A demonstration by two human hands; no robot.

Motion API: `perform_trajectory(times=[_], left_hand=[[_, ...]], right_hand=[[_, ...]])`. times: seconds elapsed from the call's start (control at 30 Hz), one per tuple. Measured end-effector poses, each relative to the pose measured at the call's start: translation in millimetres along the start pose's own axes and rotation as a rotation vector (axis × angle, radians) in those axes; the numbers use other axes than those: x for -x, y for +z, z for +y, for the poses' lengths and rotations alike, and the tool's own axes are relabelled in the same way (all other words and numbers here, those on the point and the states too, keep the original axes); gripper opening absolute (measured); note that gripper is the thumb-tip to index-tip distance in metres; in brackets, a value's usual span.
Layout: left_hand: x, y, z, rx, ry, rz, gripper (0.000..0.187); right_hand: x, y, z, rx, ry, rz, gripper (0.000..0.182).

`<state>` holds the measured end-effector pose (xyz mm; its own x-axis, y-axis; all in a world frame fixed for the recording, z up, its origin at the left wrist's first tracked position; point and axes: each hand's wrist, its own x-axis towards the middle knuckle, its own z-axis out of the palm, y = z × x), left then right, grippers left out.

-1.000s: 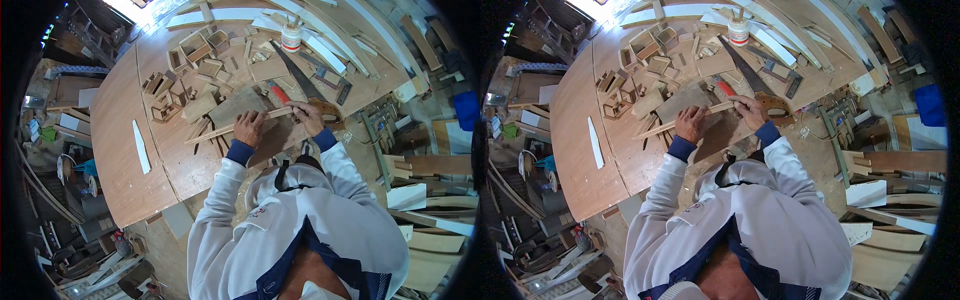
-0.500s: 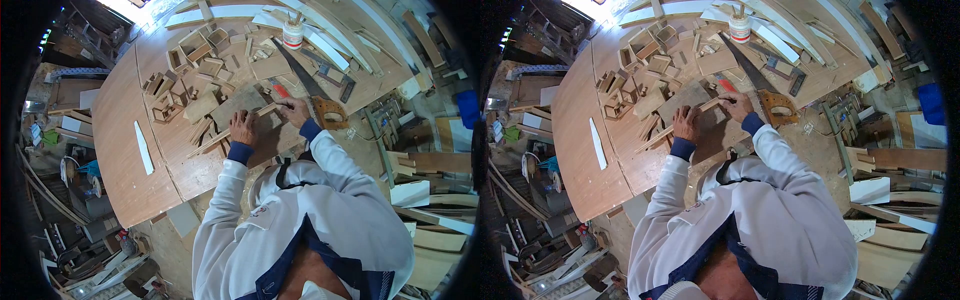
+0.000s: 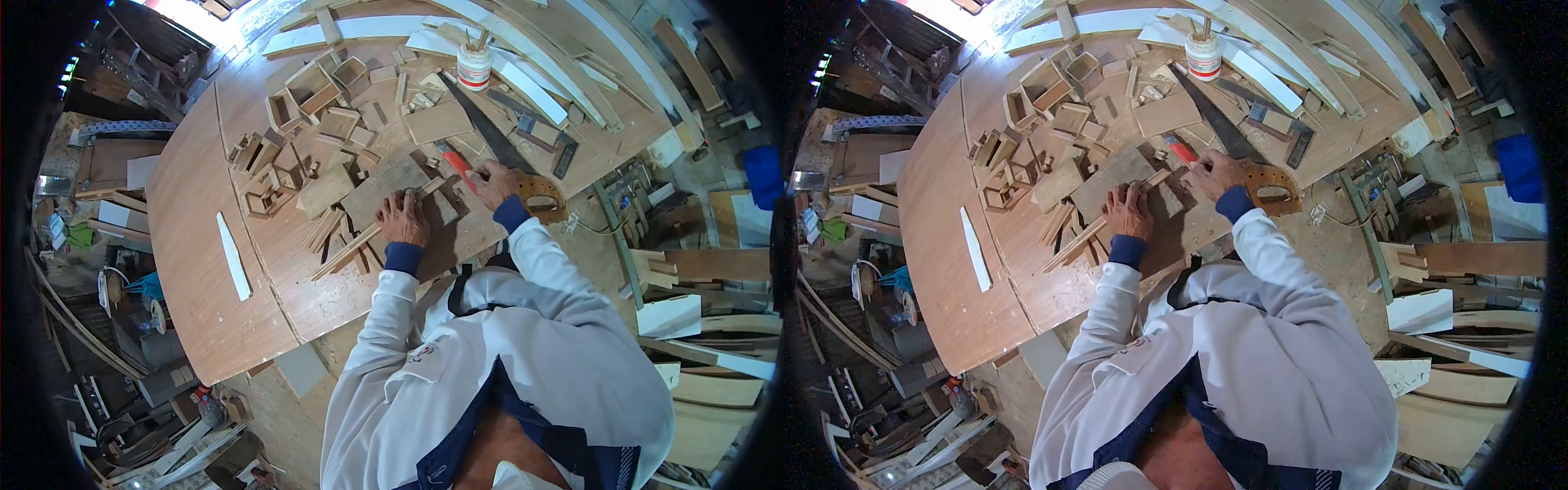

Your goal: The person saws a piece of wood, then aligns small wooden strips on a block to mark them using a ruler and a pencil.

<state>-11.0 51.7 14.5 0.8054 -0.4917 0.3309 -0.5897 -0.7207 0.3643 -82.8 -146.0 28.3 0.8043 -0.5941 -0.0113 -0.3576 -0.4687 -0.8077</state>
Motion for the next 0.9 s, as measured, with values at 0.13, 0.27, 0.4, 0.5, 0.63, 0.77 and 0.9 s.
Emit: perform_trajectory(times=[0.13, 0.27, 0.4, 0.5, 0.63, 0.77, 0.9], left_hand=[[0, 3, 2, -0.004, -0.013, 0.016, 0.023], [-1, -2, 4, -0.016, -0.030, -0.014, 0.023], [-1, -2, -2, -0.022, 0.022, -0.010, 0.022], [-1, -4, -8, 0.026, 0.048, -0.063, 0.022], [-2, -7, -12, 0.087, 0.085, -0.049, 0.022], [1, -18, -6, -0.033, 0.130, 0.031, 0.021], [-5, -8, -14, 0.022, 0.051, -0.057, 0.021]], right_hand=[[5, -4, -7, 0.154, 0.014, 0.052, 0.027], [11, 13, -24, 0.014, -0.197, 0.045, 0.018], [16, 25, -48, 0.212, -0.548, -0.002, 0.023], [9, 41, -34, 0.088, -0.549, -0.068, 0.024], [2, 47, -21, -0.040, -0.420, -0.183, 0.023], [-1, 44, -24, -0.138, -0.356, -0.206, 0.022], [-7, 39, -29, -0.184, -0.219, -0.199, 0.027]])
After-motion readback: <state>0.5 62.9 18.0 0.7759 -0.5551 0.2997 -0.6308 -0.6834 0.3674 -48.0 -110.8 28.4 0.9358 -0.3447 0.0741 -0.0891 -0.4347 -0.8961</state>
